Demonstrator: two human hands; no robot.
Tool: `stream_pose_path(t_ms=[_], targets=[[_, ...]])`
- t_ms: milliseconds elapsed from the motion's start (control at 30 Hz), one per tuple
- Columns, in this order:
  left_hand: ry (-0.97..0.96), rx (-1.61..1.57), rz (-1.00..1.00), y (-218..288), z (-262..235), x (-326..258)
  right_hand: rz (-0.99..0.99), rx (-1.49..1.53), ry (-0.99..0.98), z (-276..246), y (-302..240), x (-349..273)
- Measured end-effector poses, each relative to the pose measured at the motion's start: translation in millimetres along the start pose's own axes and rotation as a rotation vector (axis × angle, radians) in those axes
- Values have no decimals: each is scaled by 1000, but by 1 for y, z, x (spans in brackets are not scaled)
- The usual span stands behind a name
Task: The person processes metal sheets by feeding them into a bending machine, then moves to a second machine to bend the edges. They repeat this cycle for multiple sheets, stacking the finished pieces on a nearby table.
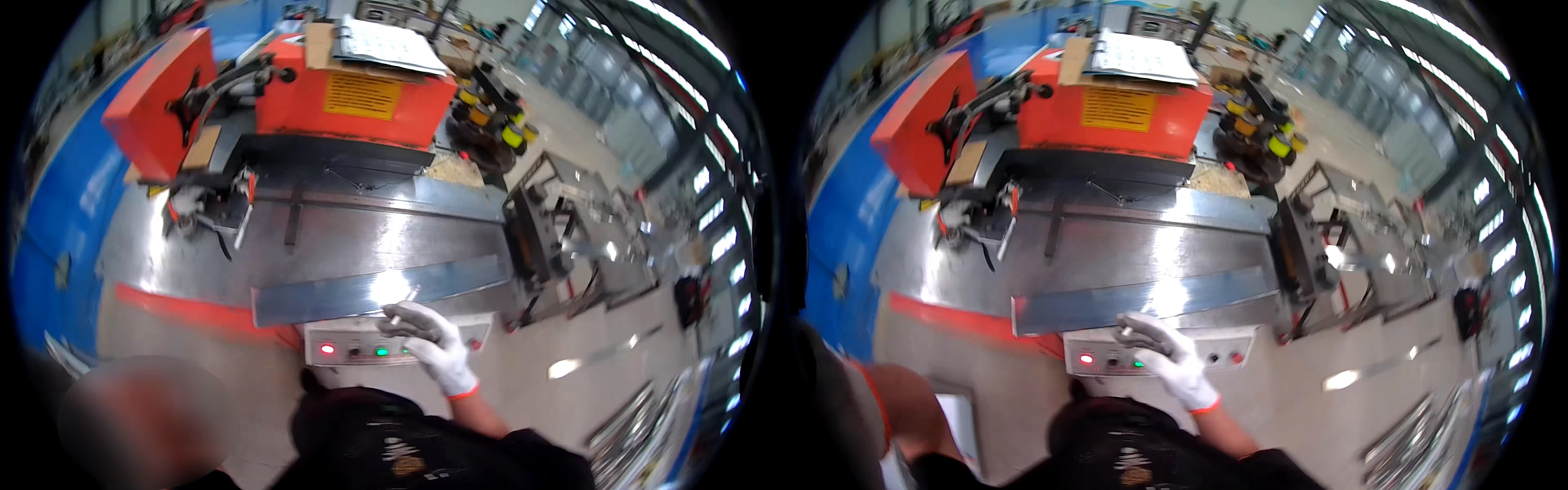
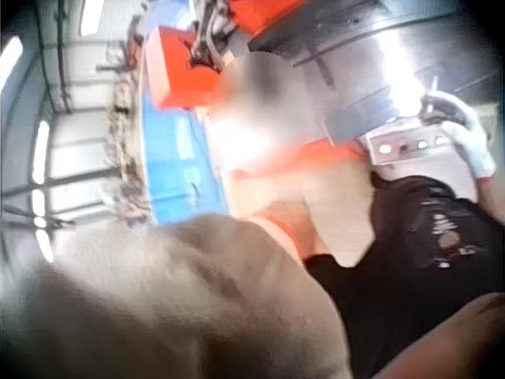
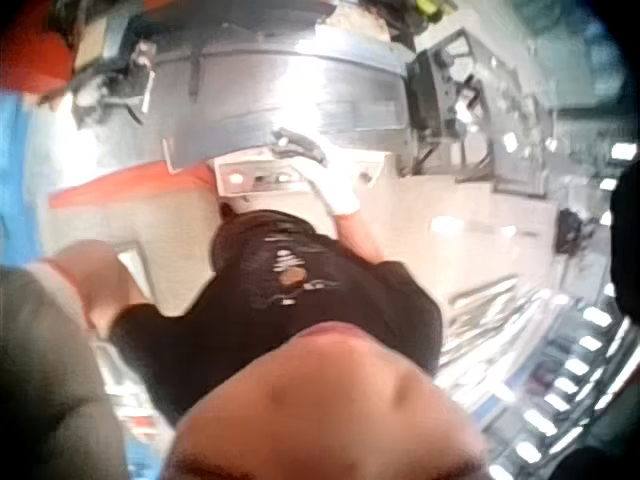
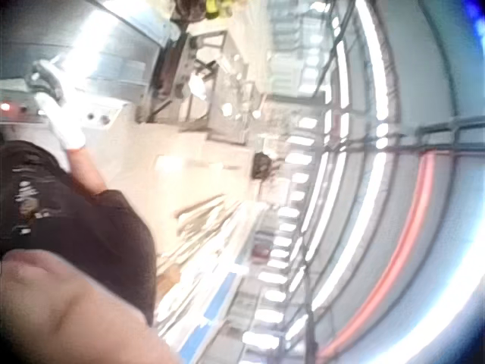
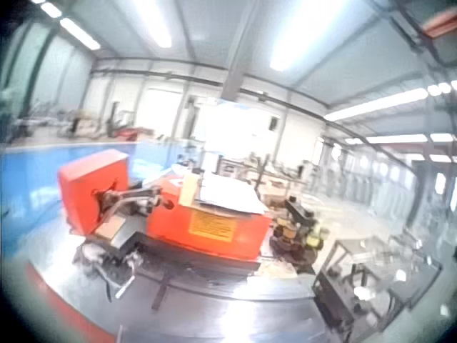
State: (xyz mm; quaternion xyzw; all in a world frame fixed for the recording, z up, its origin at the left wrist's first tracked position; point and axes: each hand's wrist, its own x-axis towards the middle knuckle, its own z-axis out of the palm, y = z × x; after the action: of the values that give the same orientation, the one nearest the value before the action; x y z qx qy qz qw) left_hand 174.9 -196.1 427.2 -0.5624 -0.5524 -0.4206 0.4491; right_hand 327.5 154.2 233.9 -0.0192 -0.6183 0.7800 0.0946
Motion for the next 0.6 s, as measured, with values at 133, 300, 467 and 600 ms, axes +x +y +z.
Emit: stream_pose_path(t_ms=[133, 300, 467, 600], targets=[[-11, 145, -6, 11, -26, 19, 126, -162, 51, -10, 10, -16], [160, 123, -41, 3, -38, 21, 24, -277, -99, -9, -9, -3], [229, 237, -107, 22, -54, 3, 50, -193, -71, 14, 20, 2], [147, 380, -164, 20, -63, 17, 134, -60, -48, 18, 30, 7]])
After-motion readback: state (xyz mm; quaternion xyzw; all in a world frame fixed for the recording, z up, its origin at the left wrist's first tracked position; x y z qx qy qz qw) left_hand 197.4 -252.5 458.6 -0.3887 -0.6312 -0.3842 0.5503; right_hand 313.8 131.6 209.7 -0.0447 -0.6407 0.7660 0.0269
